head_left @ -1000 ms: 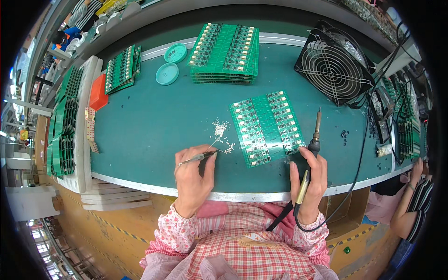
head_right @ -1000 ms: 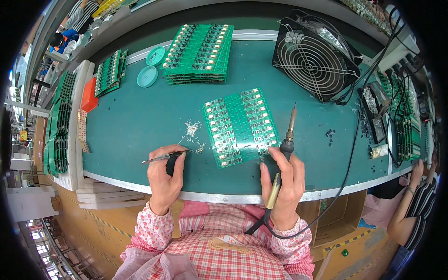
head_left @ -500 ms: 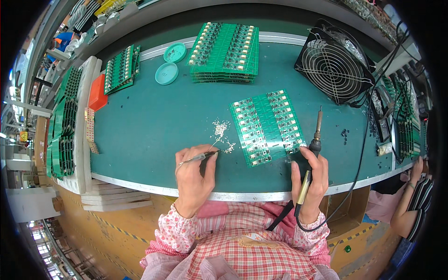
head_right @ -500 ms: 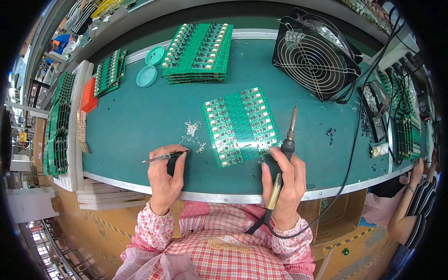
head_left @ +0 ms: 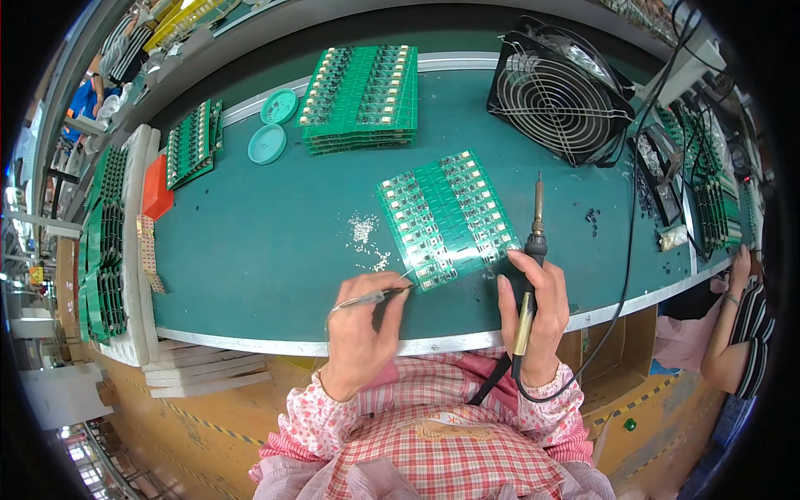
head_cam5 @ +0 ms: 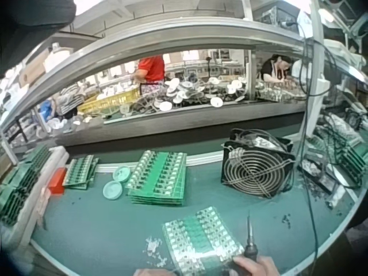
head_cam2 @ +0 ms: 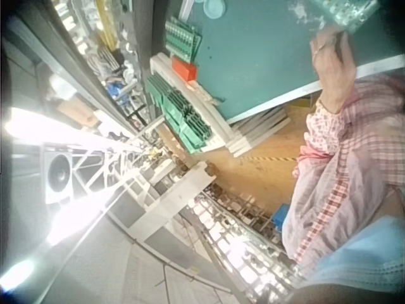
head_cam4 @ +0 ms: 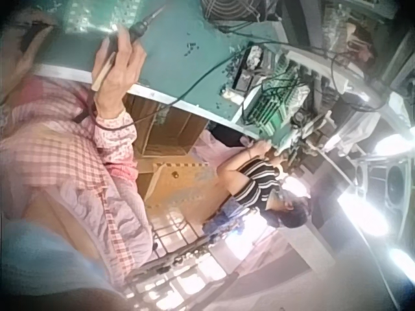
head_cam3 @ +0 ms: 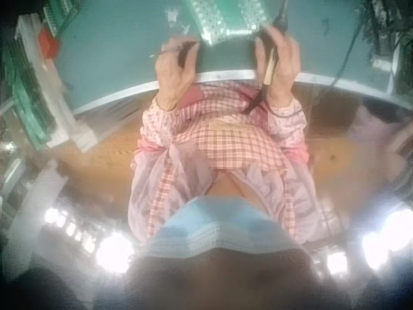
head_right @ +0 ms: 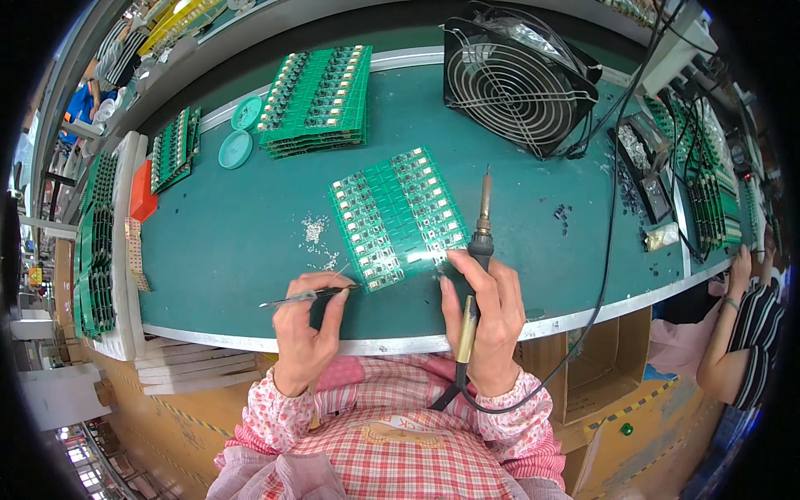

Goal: The person sorts small components in plastic lids, unwraps a stack of circuit boards from plastic wrapping, and solders components onto a circuit board using a soldering iron and solder wire.

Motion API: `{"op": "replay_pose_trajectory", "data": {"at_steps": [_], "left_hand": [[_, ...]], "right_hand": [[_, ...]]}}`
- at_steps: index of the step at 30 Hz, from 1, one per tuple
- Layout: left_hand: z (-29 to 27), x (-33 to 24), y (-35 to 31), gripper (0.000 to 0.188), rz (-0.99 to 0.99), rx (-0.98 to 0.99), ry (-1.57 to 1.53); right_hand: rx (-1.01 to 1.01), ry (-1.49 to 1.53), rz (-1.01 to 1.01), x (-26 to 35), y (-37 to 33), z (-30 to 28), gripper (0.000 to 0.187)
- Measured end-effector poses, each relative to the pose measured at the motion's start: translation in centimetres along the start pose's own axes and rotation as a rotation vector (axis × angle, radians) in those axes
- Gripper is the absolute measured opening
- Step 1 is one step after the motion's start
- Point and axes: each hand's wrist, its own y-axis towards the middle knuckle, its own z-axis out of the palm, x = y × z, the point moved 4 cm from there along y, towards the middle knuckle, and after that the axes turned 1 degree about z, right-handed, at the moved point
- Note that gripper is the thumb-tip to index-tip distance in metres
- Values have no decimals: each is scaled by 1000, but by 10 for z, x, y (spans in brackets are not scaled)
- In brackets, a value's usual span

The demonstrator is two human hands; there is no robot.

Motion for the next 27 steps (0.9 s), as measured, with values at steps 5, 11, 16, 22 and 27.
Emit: {"op": "replay_pose_trajectory", "data": {"at_steps": [5, 11, 16, 22, 27], "left_hand": [[11, -3, -1, 14, 36, 55, -27], [13, -6, -3, 16, 63, 65, 19], [15, -7, -3, 18, 95, 63, 35], [16, -8, -3, 19, 96, 64, 58], [17, -9, -2, 22, 120, 71, 102]], "right_hand": [[-32, 41, -21, -2, 0, 0, 42], [-27, 61, -37, -4, -1, -1, 43], [-27, 68, -33, -4, -1, -1, 43], [-27, 75, -35, -5, -1, 0, 44], [-24, 63, -36, -5, -2, -1, 43]]}}
